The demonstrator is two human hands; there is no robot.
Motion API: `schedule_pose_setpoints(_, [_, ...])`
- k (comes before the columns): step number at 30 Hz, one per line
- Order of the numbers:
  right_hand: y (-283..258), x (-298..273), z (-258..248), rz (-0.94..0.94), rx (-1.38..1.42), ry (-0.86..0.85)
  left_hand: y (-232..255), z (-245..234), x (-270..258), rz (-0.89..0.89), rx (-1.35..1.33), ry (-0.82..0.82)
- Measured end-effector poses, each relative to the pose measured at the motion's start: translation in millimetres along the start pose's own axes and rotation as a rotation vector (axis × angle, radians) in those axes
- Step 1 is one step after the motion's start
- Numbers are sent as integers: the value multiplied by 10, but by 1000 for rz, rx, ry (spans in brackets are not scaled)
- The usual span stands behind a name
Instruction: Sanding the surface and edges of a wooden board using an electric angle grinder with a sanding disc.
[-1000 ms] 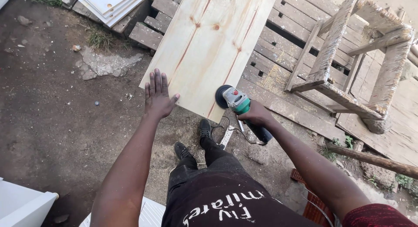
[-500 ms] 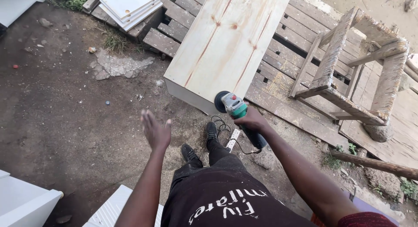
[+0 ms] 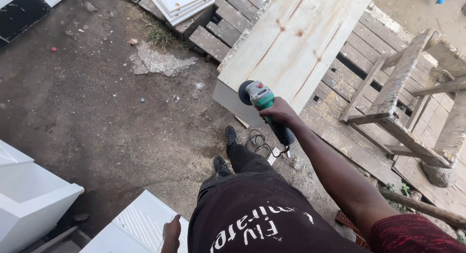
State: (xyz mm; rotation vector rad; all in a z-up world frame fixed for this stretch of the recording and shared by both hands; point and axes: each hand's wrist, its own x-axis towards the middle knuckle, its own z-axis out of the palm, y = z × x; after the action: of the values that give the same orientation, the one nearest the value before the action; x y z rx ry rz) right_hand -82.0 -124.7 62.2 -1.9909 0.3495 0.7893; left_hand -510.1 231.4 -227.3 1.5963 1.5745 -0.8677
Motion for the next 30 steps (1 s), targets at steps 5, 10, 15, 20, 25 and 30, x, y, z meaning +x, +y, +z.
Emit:
schedule_pose_setpoints(5, [-372,191,106,-4,-111,-9,1084,-114,-449,63,-326,-83])
schedule_pose_setpoints(10, [-386,730,-12,-60,-192,-23,2127,-318,-406,306,-184,-110])
schedule_pose_setpoints(15, [-639,845,-225,-18,-148,22,3058,-609,-606,385,-5,-105])
schedule_pose_setpoints(20, [-661,843,-482,20,-28,117,4024,-1037,-1335,472,110,-176])
schedule_pose_setpoints(25, [-294,621,-757,105,164,326,4747,-913,-1308,626,262,-297])
schedule_pose_setpoints(30, [31,307,-634,117,372,509,5583,-618,-1640,823,420,-435])
